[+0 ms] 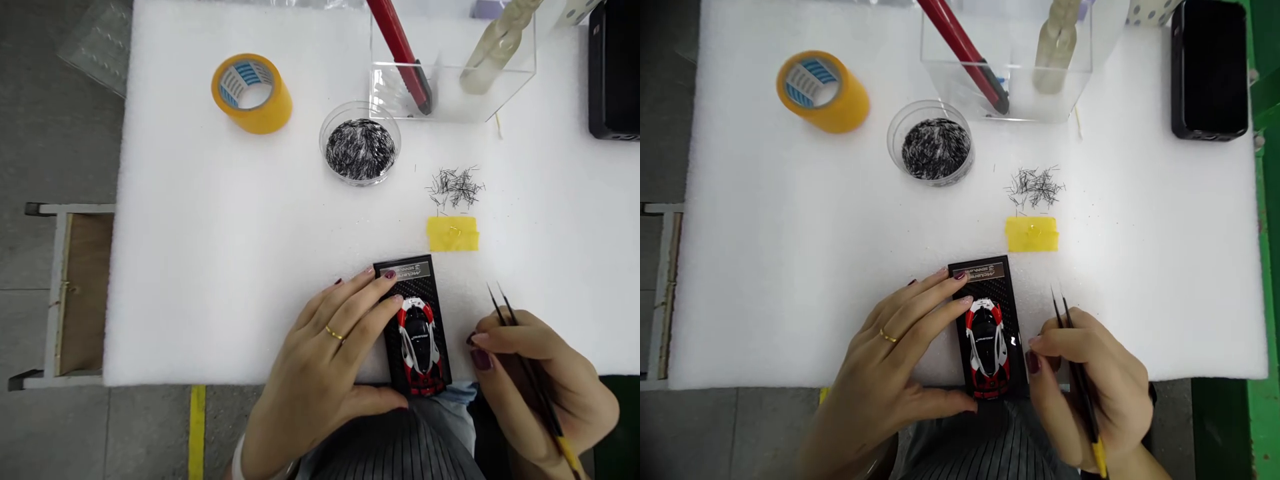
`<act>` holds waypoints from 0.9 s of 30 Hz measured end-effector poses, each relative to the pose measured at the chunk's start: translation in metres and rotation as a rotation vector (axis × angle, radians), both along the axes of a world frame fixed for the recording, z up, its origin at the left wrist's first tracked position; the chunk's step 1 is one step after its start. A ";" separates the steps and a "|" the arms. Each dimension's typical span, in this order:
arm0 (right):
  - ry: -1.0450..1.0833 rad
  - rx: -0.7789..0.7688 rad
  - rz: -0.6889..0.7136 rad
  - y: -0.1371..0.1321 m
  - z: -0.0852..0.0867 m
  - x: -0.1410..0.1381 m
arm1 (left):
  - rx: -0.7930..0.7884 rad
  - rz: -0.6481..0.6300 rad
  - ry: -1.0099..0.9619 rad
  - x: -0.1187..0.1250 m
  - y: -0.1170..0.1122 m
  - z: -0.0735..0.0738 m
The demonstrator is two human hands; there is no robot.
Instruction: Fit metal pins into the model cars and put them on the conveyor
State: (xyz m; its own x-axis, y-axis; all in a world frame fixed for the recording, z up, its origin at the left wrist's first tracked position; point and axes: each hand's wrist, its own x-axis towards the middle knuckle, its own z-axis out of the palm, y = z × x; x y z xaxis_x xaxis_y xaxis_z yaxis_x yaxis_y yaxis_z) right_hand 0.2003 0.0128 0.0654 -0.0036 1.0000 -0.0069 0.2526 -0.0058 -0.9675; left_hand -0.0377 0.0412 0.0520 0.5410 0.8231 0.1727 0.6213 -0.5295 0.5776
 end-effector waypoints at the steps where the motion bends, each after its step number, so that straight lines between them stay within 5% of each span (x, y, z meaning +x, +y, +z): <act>1: -0.087 0.063 0.032 0.000 0.001 -0.001 | -0.001 -0.003 -0.003 0.000 0.000 0.000; 5: -0.275 0.075 0.144 0.006 0.007 -0.009 | 0.010 -0.005 0.004 0.002 0.001 0.000; 27: -0.234 -0.014 0.218 0.013 0.010 -0.010 | 0.043 -0.005 -0.009 0.003 0.000 -0.001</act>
